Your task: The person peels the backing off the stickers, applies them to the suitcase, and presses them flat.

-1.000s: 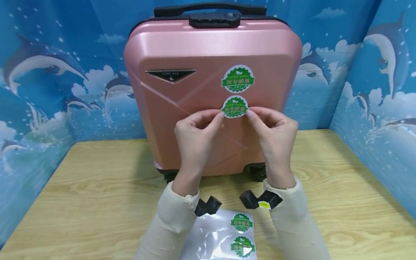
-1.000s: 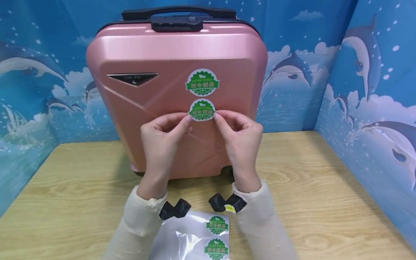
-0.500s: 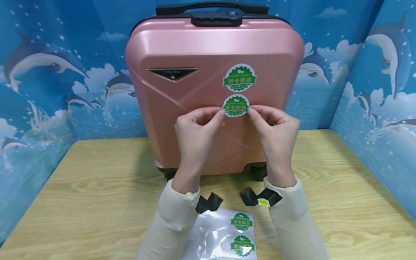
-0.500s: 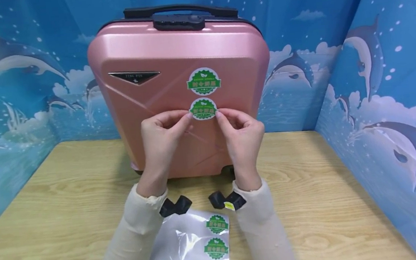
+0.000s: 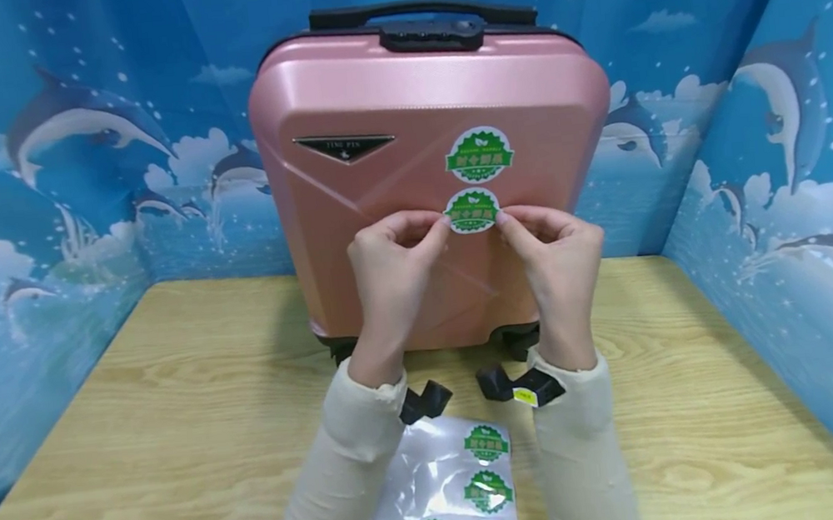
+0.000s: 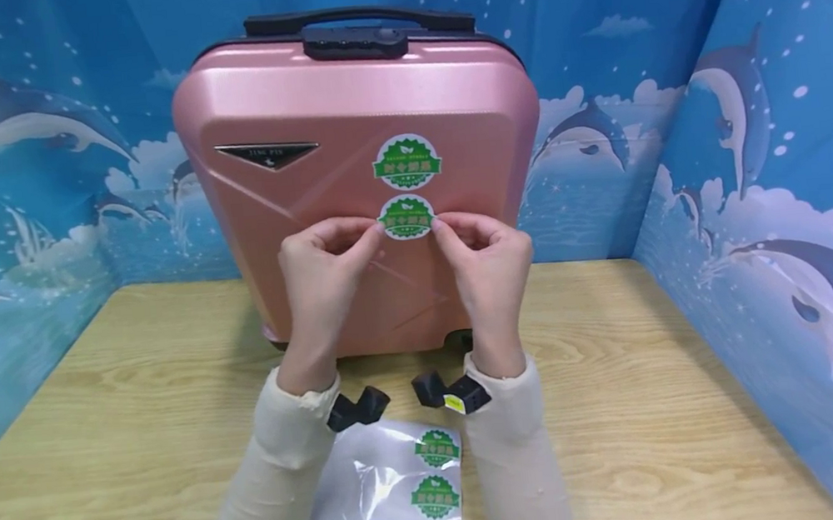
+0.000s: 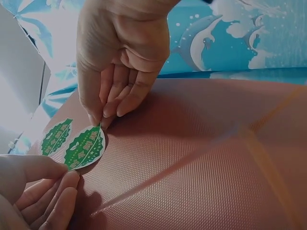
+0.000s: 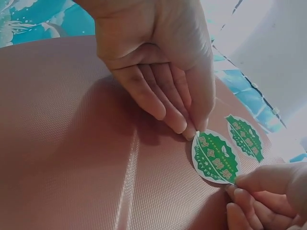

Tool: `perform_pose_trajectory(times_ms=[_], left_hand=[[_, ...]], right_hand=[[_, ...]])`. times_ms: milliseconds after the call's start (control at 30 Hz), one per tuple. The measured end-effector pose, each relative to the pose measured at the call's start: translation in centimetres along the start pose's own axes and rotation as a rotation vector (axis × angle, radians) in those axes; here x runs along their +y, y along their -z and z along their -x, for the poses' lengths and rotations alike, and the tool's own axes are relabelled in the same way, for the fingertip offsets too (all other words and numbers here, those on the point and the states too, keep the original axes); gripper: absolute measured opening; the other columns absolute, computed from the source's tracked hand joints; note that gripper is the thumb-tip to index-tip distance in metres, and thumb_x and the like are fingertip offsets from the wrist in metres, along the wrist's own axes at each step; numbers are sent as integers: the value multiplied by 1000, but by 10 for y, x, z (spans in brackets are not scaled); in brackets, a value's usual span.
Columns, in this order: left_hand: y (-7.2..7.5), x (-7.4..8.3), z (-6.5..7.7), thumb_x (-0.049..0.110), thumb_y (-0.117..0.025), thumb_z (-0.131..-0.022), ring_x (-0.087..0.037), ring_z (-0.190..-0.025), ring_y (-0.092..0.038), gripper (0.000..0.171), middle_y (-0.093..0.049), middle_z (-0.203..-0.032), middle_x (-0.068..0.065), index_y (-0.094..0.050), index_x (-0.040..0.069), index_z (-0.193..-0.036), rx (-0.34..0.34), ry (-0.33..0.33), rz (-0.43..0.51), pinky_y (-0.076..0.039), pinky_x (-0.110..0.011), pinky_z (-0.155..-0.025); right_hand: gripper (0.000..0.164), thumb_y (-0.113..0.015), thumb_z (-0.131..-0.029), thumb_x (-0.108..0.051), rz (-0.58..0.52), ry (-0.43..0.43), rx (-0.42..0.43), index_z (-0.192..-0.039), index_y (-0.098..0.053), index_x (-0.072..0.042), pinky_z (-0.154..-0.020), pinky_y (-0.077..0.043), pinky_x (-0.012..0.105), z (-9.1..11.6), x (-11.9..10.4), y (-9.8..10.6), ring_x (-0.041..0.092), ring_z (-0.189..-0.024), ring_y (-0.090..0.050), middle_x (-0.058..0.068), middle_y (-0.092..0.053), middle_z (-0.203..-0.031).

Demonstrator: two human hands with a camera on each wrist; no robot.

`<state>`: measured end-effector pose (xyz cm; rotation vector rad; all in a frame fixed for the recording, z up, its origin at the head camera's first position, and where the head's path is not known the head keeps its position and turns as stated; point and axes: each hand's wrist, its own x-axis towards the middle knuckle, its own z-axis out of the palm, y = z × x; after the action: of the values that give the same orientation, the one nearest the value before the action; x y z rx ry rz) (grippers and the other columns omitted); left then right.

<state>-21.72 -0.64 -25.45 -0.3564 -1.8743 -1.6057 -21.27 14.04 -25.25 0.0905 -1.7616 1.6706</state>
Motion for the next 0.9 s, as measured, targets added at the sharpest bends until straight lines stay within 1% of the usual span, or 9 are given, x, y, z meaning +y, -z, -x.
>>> perform_pose_trajectory(times_ms=[200, 367, 667, 733, 900], left_hand=[[-1, 1, 0, 18, -71, -82, -4, -57, -60, 12, -70, -69, 0, -74, 8, -79, 46, -79, -126, -50, -22, -53], [-2, 1, -1, 17, -70, -82, -4, -54, -60, 11, -70, -68, 0, -73, 8, -77, 61, -115, -170, -49, -21, -51], [-1, 1, -3, 17, -71, -82, -5, -54, -60, 12, -69, -67, 0, -73, 7, -77, 60, -136, -203, -48, -20, -50], [0, 1, -3, 18, -71, -82, -5, -55, -60, 13, -70, -68, -1, -73, 6, -77, 58, -140, -197, -48, -20, -50], [1, 1, -4, 19, -72, -83, -6, -57, -61, 14, -71, -71, -2, -75, 6, -81, 39, -124, -153, -49, -22, -52]], right_hand=[[26, -80, -75, -24, 12, 9, -1, -84, -75, -1, -63, -53, 24, 0, -1, 0, 15, -64, -65, -4, -69, -69], [26, -80, -76, -24, 4, 18, 2, -84, -75, -1, -63, -53, 24, 1, 0, -1, 16, -64, -65, -3, -69, -69], [26, -80, -76, -24, 2, 38, 7, -84, -75, 0, -60, -52, 24, 1, 0, -1, 16, -63, -64, -4, -69, -68], [25, -80, -76, -24, 3, 41, 9, -84, -75, 0, -60, -52, 24, 2, 0, -1, 17, -64, -64, -4, -69, -68], [25, -79, -76, -24, 11, 55, 9, -84, -75, -1, -57, -50, 22, 2, 0, -1, 16, -63, -63, -4, -69, -69]])
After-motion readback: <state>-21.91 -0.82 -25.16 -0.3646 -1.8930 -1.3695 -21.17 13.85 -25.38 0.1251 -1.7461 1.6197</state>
